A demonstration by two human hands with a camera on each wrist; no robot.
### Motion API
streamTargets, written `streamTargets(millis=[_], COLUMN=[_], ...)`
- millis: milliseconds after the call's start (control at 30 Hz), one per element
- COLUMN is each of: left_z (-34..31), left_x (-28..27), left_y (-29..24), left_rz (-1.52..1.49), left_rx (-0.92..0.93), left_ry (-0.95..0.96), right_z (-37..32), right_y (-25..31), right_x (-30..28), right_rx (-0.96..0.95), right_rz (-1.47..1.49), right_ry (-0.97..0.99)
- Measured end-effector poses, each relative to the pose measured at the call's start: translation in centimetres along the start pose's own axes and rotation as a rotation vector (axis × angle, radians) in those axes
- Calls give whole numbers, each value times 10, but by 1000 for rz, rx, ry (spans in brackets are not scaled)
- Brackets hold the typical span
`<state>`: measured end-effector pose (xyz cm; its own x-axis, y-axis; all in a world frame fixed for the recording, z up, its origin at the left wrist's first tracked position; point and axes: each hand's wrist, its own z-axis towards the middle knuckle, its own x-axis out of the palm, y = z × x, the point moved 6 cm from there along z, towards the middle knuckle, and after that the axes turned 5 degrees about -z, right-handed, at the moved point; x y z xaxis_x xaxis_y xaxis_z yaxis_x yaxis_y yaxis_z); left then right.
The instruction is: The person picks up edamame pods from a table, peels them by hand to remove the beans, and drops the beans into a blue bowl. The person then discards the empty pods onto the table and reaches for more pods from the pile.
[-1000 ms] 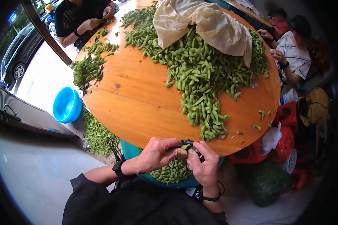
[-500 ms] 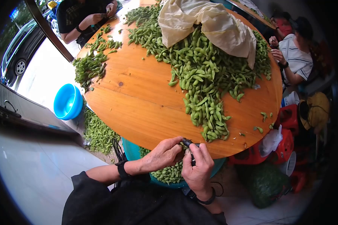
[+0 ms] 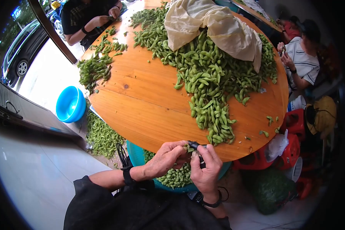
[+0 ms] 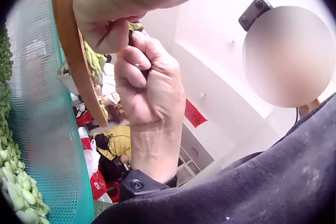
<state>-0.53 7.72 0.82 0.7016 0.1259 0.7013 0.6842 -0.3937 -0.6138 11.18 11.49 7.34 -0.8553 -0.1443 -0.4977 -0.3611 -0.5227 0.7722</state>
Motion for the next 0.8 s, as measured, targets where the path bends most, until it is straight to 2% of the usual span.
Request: streamTargets(millis=[133, 233, 300, 333, 400, 433, 467, 500, 533, 567, 600, 633, 667, 733, 767, 800], left_z=[0, -5, -12, -17, -36, -36, -31, -23, -9, 8, 25, 43, 58, 85, 95, 102], left_x=[-2, 4, 10, 10, 27, 27, 27, 21, 9, 0, -8, -14, -18, -28, -33, -33], left_y=[-1, -6, -4, 1, -16, -25, -47, -72, -93, -113, -134, -153, -167, -176, -176, -176], left_rz=[-6, 123, 289, 462, 827, 962, 1030, 1080, 1271, 1336, 1479, 1586, 1619, 1657, 1697, 1736], left_rx=[40, 3, -79, -105, -14, -23, 197, 252, 270, 416, 571, 574, 689, 709, 717, 726], left_ry=[13, 25, 196, 389, 746, 733, 713, 522, 345, 210, 79, -68, -107, -140, -167, -192], right_z=[-1, -8, -13, -14, -16, -19, -24, -29, -34, -39, -43, -42, -39, -35, -36, -32], right_y=[-5, -31, -39, -44, -50, -55, -57, -65, -72, -77, -86, -92, -90, -84, -87, -80], right_x=[1, 0, -21, -40, -92, -116, -132, -149, -162, -165, -173, -180, -175, -162, -155, -147], right_rx=[-52, 291, 460, 517, 325, 248, 171, 270, 369, 361, 390, 417, 409, 474, 391, 386], right_rz=[9, 266, 393, 414, 98, 10, -82, -189, -296, -296, -373, -448, -447, -356, -350, -329], right_ry=[10, 91, 112, 128, 314, 435, 555, 498, 436, 435, 336, 235, 230, 178, 184, 197])
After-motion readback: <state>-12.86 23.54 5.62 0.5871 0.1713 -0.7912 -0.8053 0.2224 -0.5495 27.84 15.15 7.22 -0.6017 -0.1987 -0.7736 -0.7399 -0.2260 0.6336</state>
